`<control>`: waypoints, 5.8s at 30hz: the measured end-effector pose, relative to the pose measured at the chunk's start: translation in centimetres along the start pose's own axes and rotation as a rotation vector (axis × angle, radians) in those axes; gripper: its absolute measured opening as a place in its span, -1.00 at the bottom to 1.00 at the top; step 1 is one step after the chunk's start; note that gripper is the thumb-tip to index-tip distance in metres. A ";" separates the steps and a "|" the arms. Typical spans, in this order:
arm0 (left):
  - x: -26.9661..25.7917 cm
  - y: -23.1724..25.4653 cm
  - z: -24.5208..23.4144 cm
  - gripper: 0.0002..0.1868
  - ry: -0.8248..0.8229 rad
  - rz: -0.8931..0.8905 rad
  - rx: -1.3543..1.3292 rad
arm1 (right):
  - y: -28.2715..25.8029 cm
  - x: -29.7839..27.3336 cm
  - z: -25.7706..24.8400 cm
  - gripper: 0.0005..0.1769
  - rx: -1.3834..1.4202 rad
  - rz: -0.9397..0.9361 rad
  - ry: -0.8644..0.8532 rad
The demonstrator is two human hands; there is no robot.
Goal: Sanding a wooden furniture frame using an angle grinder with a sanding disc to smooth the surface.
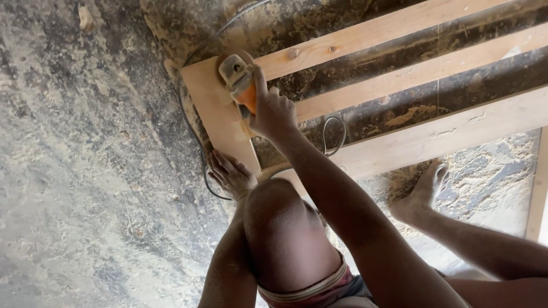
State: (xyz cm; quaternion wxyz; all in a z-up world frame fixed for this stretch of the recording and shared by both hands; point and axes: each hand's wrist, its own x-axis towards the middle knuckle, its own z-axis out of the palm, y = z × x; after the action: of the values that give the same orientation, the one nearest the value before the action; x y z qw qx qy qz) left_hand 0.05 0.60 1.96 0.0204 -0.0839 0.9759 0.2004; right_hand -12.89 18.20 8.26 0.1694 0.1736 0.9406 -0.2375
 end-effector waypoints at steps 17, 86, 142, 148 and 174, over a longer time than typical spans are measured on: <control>0.4 -0.9 0.9 -0.34 0.005 0.021 0.027 | 15.7 -0.1 -10.3 -0.04 0.225 0.295 0.384; 0.5 -1.9 1.2 -0.26 0.161 0.181 0.183 | 0.5 -0.3 -3.2 -0.13 -0.093 0.087 -0.002; -10.8 -4.0 0.6 -0.54 -0.307 1.026 -0.252 | 29.6 -10.7 -19.6 0.30 0.760 0.226 0.381; 4.5 10.5 5.8 -0.51 0.005 0.633 -0.076 | 24.4 -5.9 -16.4 -0.41 0.202 0.303 0.247; 8.7 15.4 10.1 -0.21 0.277 0.552 0.151 | 24.1 -0.5 -12.8 -0.28 -0.314 -0.067 0.568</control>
State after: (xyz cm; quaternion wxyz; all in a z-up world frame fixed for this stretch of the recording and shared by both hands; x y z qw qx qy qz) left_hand -11.08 17.19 -1.93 -0.1618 0.1596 0.9674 0.1120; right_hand -5.61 44.50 9.75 -0.0832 0.1737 0.9806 -0.0371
